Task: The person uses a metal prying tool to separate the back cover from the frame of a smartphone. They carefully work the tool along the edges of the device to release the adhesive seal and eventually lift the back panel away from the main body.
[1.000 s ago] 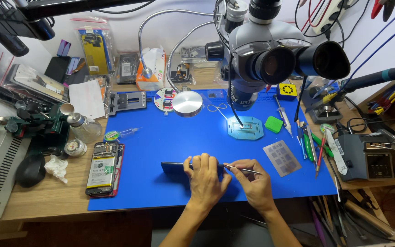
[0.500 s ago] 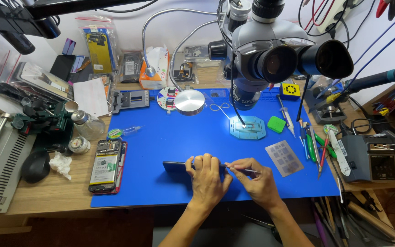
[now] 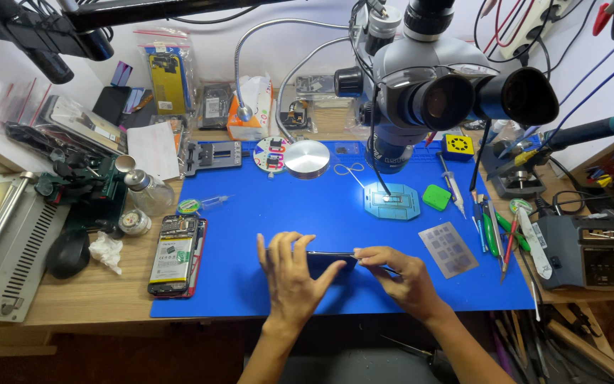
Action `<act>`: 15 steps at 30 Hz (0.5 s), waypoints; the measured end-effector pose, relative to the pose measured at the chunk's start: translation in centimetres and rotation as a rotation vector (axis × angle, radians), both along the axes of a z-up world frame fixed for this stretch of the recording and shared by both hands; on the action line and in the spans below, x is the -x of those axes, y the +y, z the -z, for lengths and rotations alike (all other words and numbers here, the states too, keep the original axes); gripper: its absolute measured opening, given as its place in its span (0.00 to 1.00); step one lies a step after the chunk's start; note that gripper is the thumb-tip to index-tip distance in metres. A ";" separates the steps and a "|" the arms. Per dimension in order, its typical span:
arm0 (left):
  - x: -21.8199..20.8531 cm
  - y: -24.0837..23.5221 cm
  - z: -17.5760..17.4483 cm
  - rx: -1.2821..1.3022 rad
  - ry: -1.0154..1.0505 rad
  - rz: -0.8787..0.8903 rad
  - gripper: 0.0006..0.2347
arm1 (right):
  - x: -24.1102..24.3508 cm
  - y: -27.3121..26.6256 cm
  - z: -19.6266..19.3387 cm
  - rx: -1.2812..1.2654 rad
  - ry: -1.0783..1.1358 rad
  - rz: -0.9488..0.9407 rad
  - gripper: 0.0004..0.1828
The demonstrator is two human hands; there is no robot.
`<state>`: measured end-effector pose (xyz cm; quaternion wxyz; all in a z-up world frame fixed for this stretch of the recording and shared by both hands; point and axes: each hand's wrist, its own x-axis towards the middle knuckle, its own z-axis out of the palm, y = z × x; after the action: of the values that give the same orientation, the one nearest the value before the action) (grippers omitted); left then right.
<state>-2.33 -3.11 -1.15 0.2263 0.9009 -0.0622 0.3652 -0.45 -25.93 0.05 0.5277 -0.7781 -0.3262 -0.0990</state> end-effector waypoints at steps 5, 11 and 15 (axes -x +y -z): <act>-0.3 2.8 1.4 0.232 0.097 0.116 0.15 | -0.8 0.2 -0.2 -0.039 -0.067 -0.064 0.12; -0.5 2.9 1.7 0.269 0.089 0.186 0.14 | -1.4 2.5 -0.4 -0.017 -0.166 -0.137 0.08; -0.5 3.0 1.7 0.279 0.082 0.191 0.14 | -1.6 4.3 0.4 0.099 -0.386 -0.068 0.05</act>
<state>-1.79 -0.12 -2.87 0.3850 0.8649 -0.0871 0.3101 1.20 -21.61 -0.30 0.4197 -0.7582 -0.4515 -0.2123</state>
